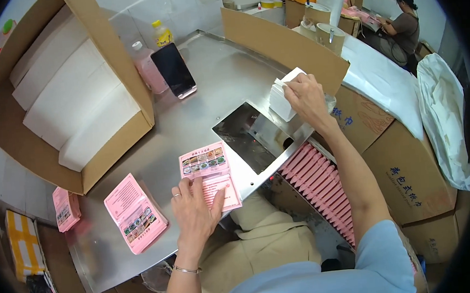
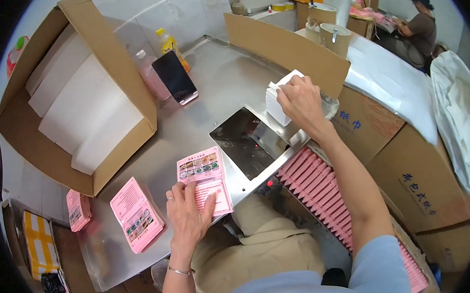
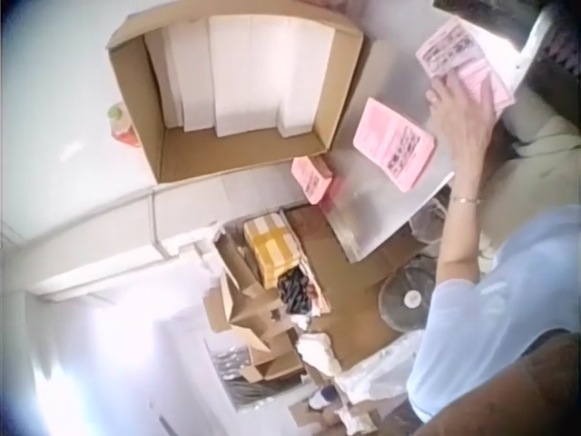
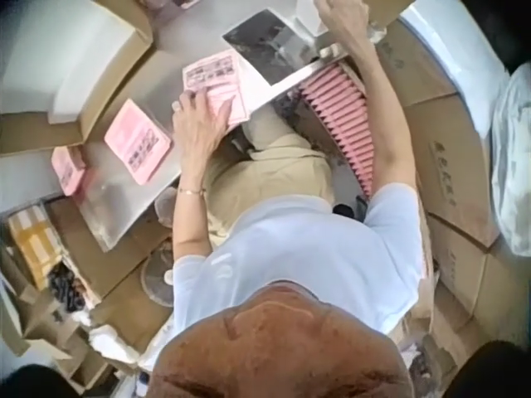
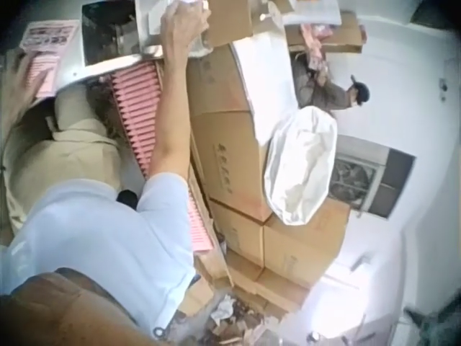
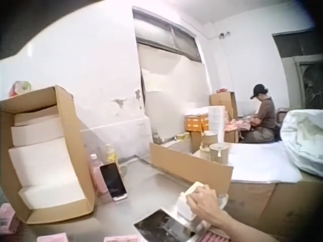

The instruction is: The recorder is processing and packaging small pink tissue or wipe packets using a manual machine and clear plastic bags in a warehouse setting.

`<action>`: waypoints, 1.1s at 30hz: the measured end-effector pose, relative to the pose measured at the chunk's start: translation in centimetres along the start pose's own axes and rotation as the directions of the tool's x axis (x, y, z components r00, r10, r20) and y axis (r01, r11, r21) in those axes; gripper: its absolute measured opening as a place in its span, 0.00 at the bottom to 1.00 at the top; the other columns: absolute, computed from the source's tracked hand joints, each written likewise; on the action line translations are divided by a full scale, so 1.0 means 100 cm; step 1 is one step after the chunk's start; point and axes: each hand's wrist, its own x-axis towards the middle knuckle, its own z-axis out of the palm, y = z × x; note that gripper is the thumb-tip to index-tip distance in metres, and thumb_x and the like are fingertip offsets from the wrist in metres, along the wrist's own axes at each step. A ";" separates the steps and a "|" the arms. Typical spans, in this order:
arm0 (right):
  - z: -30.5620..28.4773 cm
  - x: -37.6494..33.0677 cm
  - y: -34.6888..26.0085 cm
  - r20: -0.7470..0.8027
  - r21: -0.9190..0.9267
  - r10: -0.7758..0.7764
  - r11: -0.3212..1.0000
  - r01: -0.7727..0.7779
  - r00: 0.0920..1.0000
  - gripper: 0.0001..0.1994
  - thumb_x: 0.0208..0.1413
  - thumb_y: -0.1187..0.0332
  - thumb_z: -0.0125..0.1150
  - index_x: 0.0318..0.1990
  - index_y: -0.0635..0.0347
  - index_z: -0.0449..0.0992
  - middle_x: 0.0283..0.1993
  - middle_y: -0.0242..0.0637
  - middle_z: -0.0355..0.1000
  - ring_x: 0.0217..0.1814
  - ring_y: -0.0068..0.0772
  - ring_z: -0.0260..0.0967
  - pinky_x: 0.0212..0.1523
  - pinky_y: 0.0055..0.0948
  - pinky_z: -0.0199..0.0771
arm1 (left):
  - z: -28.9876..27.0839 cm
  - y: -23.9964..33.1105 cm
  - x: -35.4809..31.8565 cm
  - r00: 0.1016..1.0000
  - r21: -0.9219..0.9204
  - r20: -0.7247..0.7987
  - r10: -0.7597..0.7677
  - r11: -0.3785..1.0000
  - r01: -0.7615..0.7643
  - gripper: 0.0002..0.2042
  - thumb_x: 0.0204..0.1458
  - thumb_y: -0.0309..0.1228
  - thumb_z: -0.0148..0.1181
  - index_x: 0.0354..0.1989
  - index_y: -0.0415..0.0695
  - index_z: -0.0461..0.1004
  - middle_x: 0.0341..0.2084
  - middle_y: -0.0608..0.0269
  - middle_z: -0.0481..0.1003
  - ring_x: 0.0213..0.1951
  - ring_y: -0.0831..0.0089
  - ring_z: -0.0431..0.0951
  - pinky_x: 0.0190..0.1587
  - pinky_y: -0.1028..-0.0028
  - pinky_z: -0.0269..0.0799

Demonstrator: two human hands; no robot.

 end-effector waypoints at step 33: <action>-0.010 -0.017 -0.037 -0.031 -0.383 -0.171 0.912 0.146 0.985 0.13 0.53 0.63 0.65 0.43 0.61 0.80 0.40 0.43 0.72 0.49 0.41 0.67 0.46 0.46 0.64 | -0.095 -0.098 -0.044 0.885 -0.020 -0.156 -0.438 0.898 0.440 0.10 0.51 0.17 0.54 0.41 0.40 0.68 0.45 0.50 0.73 0.54 0.49 0.70 0.65 0.50 0.57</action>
